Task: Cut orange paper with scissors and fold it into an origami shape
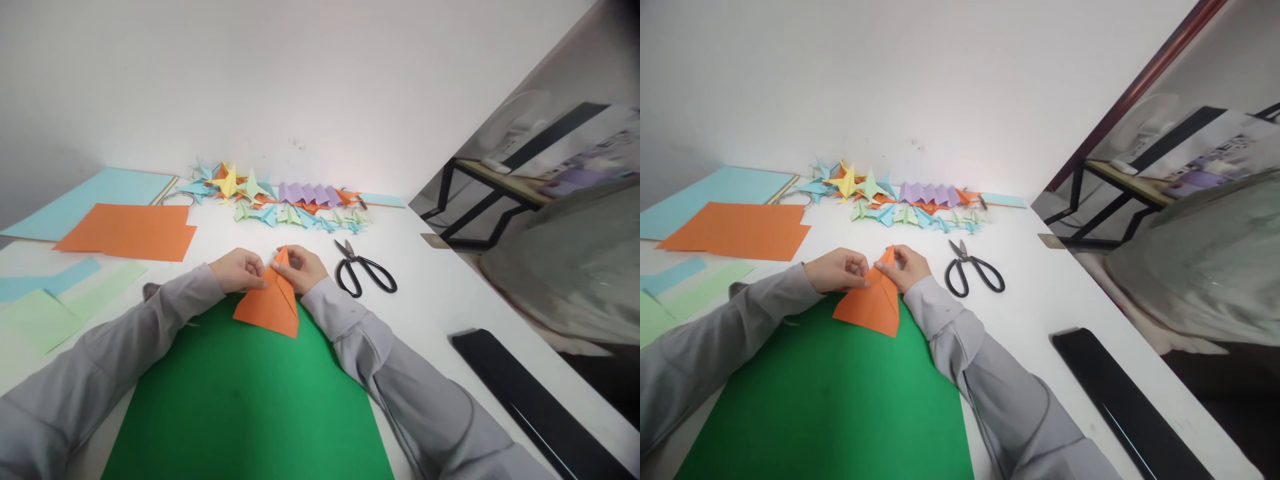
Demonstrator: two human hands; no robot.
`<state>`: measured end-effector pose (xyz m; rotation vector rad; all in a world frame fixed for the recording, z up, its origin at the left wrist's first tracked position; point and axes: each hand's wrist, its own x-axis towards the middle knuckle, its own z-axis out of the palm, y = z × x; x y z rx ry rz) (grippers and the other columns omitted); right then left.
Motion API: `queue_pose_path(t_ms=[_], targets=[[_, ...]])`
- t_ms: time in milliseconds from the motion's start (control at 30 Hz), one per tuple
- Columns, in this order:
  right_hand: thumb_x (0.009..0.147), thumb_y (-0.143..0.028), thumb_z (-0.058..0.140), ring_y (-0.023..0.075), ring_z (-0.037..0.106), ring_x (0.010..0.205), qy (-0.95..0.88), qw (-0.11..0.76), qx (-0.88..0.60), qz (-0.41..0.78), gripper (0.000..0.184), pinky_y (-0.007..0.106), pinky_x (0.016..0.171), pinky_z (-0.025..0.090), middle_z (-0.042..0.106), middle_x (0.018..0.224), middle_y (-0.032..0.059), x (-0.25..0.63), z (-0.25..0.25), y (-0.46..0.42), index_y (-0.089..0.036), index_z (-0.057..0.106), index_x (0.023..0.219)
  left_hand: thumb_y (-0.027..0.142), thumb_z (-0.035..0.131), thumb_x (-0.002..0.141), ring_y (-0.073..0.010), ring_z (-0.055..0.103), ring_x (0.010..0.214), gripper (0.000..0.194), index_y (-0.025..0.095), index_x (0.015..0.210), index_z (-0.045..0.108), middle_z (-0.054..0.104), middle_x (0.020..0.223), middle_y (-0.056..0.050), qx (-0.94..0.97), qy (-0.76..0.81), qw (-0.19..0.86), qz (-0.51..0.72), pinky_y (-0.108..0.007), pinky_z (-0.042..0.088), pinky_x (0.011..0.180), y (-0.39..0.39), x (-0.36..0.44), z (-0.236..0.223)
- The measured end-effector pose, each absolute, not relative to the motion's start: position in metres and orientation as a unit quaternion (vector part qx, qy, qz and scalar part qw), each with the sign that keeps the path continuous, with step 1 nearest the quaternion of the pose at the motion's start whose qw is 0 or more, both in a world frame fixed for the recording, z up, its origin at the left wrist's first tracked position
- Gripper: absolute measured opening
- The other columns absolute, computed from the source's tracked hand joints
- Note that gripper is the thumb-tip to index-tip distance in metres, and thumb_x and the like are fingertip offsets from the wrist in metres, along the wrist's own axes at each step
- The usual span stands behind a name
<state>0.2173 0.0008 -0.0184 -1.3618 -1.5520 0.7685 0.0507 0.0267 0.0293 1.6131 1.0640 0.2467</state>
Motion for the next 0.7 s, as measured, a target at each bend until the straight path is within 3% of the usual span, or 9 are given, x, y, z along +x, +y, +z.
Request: queue_pose_path(t_ms=[67, 133, 300, 467, 700], targets=[[0.062, -0.049, 0.064, 0.0123, 0.052, 0.048, -0.545, 0.494, -0.511, 0.444, 0.033, 0.026, 0.047, 0.042, 0.059, 0.054, -0.0014, 0.215, -0.016, -0.002, -0.018, 0.056, 0.064, 0.029, 0.071, 0.053, -0.0046, 0.034, 0.031, 0.026, 0.015, 0.059, 0.050, 0.043, 0.036, 0.008, 0.687, 0.404, 0.595, 0.103, -0.017, 0.022, 0.033, 0.025, 0.052, 0.030], [0.056, -0.047, 0.070, 0.0078, 0.042, 0.039, -0.500, 0.511, -0.478, 0.510, 0.037, 0.022, 0.039, 0.033, 0.051, 0.044, -0.0047, 0.212, -0.013, -0.006, -0.018, 0.048, 0.053, 0.037, 0.070, 0.057, -0.0048, 0.035, 0.032, 0.028, 0.013, 0.062, 0.056, 0.044, 0.038, 0.007, 0.698, 0.386, 0.592, 0.118, -0.018, 0.022, 0.032, 0.023, 0.053, 0.028], [0.052, -0.044, 0.074, 0.0047, 0.034, 0.036, -0.481, 0.479, -0.454, 0.577, 0.035, 0.020, 0.036, 0.023, 0.045, 0.040, -0.0071, 0.206, -0.003, -0.011, -0.016, 0.052, 0.051, 0.038, 0.071, 0.056, -0.0031, 0.030, 0.037, 0.032, 0.010, 0.050, 0.057, 0.038, 0.038, 0.007, 0.690, 0.381, 0.589, 0.180, -0.019, 0.019, 0.037, 0.017, 0.060, 0.017], [0.053, -0.049, 0.072, 0.0032, 0.027, 0.036, -0.483, 0.471, -0.449, 0.586, 0.045, 0.020, 0.037, 0.017, 0.036, 0.036, -0.0083, 0.205, 0.001, -0.014, -0.016, 0.043, 0.043, 0.034, 0.071, 0.056, -0.0044, 0.033, 0.039, 0.030, 0.009, 0.046, 0.058, 0.042, 0.039, 0.005, 0.650, 0.357, 0.656, 0.138, -0.021, 0.024, 0.040, 0.018, 0.061, 0.012], [0.060, -0.058, 0.063, 0.0045, 0.031, 0.037, -0.458, 0.482, -0.475, 0.576, 0.048, 0.021, 0.038, 0.019, 0.038, 0.038, -0.0063, 0.206, -0.004, -0.013, -0.016, 0.046, 0.043, 0.033, 0.074, 0.054, -0.0091, 0.047, 0.042, 0.026, 0.009, 0.056, 0.067, 0.057, 0.046, -0.001, 0.599, 0.374, 0.698, 0.118, -0.023, 0.034, 0.043, 0.019, 0.058, 0.015]])
